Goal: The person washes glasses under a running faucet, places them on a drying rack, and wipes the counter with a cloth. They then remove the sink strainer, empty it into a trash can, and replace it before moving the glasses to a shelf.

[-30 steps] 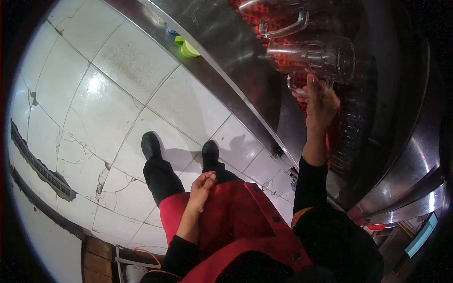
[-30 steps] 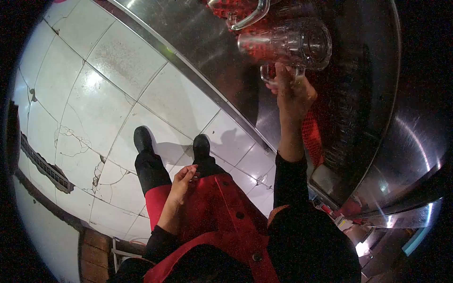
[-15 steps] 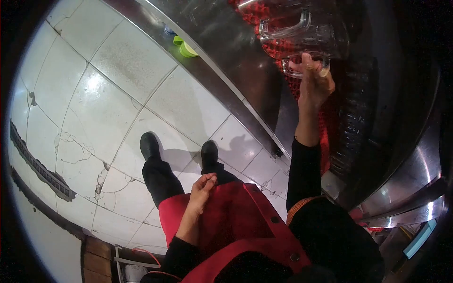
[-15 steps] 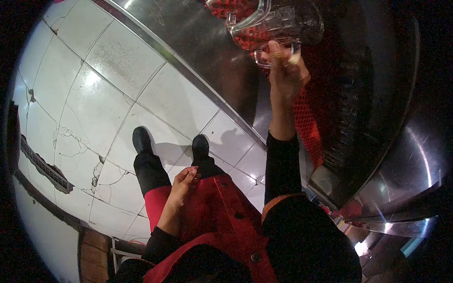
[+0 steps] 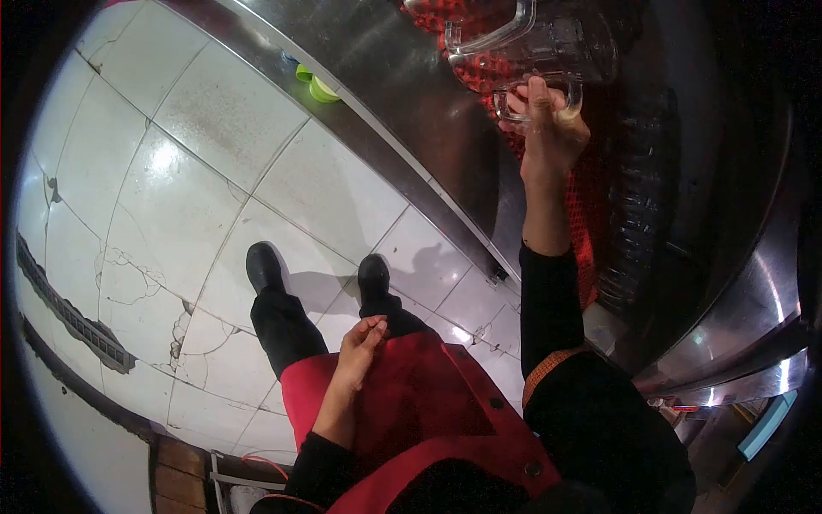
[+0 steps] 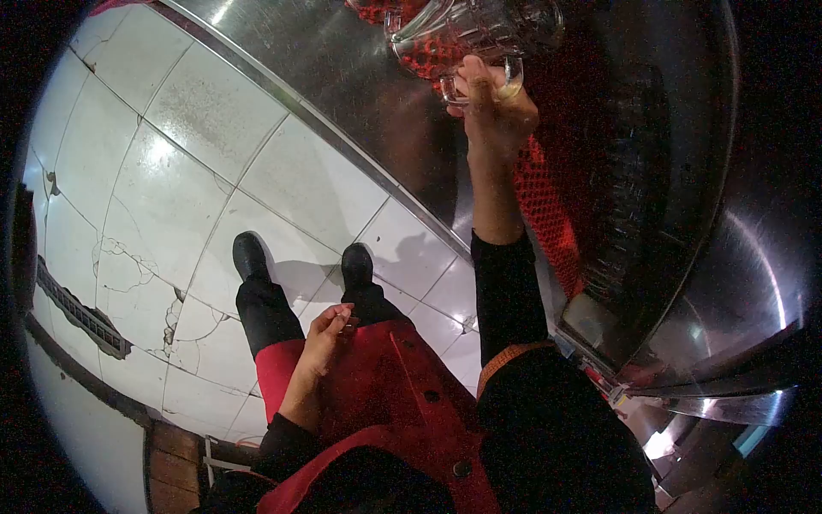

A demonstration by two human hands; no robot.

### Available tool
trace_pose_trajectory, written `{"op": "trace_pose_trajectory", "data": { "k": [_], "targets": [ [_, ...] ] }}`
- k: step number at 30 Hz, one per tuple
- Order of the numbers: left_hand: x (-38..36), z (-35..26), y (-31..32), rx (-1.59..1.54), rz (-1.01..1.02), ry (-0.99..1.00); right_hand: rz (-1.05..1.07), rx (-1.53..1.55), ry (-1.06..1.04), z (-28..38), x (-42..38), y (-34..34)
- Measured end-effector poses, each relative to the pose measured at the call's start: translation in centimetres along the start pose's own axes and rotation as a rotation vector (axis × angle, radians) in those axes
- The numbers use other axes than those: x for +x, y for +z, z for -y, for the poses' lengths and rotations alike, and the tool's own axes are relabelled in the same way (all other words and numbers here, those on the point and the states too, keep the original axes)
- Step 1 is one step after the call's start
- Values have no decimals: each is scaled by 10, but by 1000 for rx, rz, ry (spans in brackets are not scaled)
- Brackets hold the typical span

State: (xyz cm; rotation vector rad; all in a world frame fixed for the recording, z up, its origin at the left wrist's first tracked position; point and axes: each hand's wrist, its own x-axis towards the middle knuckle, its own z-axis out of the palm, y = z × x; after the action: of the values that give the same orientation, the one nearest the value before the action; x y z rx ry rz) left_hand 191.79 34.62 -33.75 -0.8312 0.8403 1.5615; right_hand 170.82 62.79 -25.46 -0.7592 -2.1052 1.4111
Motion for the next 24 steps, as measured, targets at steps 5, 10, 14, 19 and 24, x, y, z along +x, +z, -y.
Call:
{"op": "trace_pose_trajectory", "data": {
  "k": [5,10,14,19,24],
  "targets": [
    [-5,-7,4,100,-36,-20,-70,-135,-65,-19,6,-1],
    [-3,1,-3,49,-30,-45,49,-237,29,-8,-4,-8],
    [-2,7,-9,-16,-26,-60,12,-334,-308,-7,-23,-13],
    [-10,2,-15,33,-53,-29,96,-541,-225,3,-106,-47],
    [-20,7,-33,-132,-55,-7,892,-610,3,-2,-248,-103]
  ]
}}
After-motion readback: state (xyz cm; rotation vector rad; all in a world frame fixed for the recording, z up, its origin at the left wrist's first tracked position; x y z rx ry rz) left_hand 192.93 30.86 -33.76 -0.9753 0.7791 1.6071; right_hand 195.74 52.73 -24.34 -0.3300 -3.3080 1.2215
